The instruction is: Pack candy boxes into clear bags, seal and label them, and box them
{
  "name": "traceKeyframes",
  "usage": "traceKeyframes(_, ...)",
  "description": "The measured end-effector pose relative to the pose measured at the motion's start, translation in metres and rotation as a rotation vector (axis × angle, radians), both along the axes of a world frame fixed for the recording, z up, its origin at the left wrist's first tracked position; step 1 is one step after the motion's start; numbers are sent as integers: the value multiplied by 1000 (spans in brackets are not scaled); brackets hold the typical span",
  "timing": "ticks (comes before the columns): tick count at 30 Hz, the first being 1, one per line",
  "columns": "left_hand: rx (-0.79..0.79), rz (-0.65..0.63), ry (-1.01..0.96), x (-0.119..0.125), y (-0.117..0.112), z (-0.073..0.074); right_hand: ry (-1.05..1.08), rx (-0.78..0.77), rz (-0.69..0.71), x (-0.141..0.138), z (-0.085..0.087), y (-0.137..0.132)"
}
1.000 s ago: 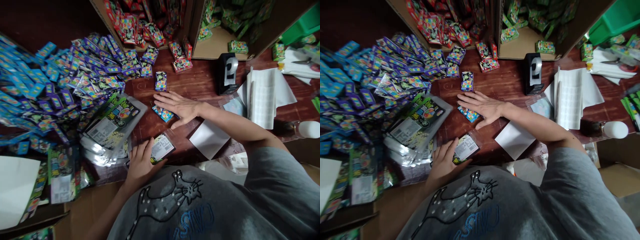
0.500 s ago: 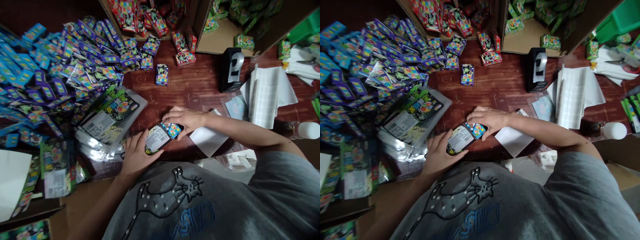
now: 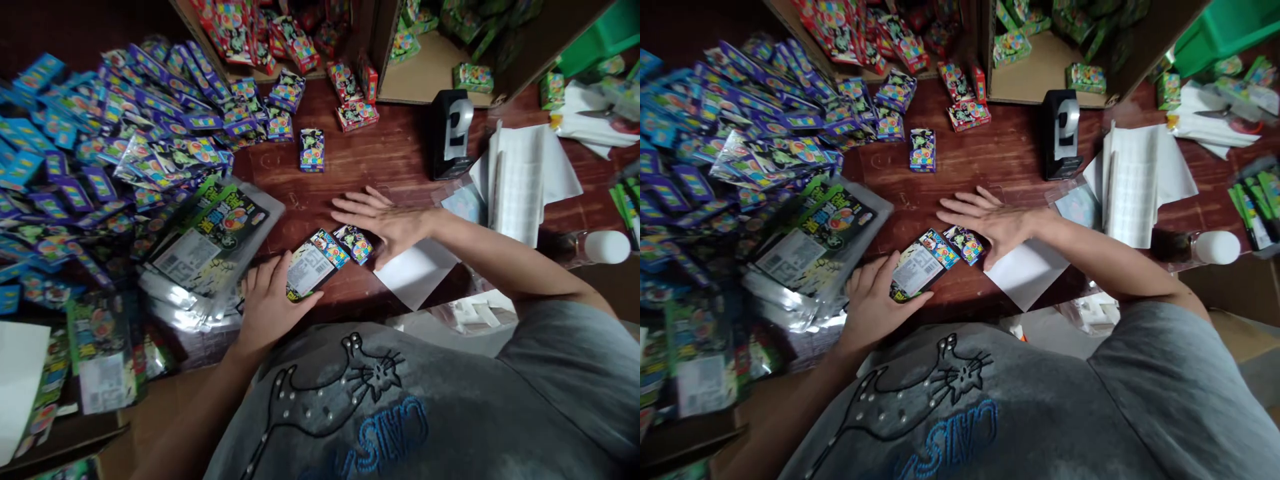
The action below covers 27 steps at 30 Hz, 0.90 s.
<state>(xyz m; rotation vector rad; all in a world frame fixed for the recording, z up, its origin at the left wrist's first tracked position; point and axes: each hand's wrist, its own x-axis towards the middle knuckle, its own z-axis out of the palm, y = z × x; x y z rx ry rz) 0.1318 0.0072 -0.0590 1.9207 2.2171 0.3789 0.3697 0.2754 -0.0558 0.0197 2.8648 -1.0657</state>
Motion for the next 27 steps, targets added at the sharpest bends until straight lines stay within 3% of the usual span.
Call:
traceKeyframes(5,-15,-58,-11,-2,2,0,62,20,-21,3,-2,-5)
traceKeyframes(12,-6,-45,-47,0,5,1,169,40,-141,-3,-5,-3)
traceKeyframes(20,-10,-70,-45,7,4,-1,119,-47,-62,-2,-3,-26)
traceKeyframes(24,46,31,-20,4,5,0,172,26,-323,7,-1,-37)
traceKeyframes(27,79,15,-24,4,6,2,235,102,-543,8,2,-43)
